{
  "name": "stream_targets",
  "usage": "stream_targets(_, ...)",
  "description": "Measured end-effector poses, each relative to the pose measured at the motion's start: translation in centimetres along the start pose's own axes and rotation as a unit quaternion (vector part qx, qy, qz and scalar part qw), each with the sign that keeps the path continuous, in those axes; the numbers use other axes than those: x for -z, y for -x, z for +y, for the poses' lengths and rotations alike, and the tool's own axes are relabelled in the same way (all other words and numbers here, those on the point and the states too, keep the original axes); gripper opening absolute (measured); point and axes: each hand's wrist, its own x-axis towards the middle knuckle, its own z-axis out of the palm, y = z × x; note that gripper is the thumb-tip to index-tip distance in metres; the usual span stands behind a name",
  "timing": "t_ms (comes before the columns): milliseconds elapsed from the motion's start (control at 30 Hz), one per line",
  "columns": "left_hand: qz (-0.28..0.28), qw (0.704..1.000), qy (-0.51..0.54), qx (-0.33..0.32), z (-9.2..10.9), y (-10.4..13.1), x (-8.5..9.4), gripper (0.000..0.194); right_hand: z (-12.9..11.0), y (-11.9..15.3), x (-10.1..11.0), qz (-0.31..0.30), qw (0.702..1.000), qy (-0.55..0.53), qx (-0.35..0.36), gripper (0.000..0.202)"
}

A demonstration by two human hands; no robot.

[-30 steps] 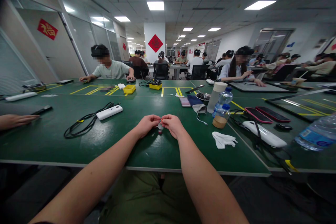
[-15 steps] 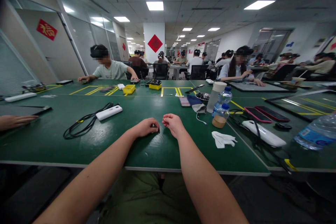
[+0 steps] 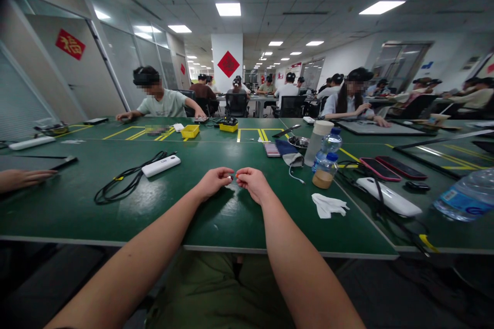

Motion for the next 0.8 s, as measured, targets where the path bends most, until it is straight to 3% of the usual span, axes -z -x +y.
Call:
stream_targets(300, 0.049, 0.996, -0.073, -0.003, -0.02, -0.12, 0.1, 0.022, -0.23, 0.29, -0.29, 0.006, 1.0, 0.004, -0.015, 0.013)
stream_targets(500, 0.021, 0.997, 0.059, 0.033, 0.28, 0.02, -0.15, 0.024, -0.63, 0.41, -0.31, -0.011, 0.998, -0.041, -0.036, 0.007)
stream_targets(800, 0.019, 0.963, 0.25, 0.1, -0.43, -0.39, -0.13, 0.024, -0.72, 0.45, -0.36, -0.009, 0.998, -0.052, -0.045, 0.005)
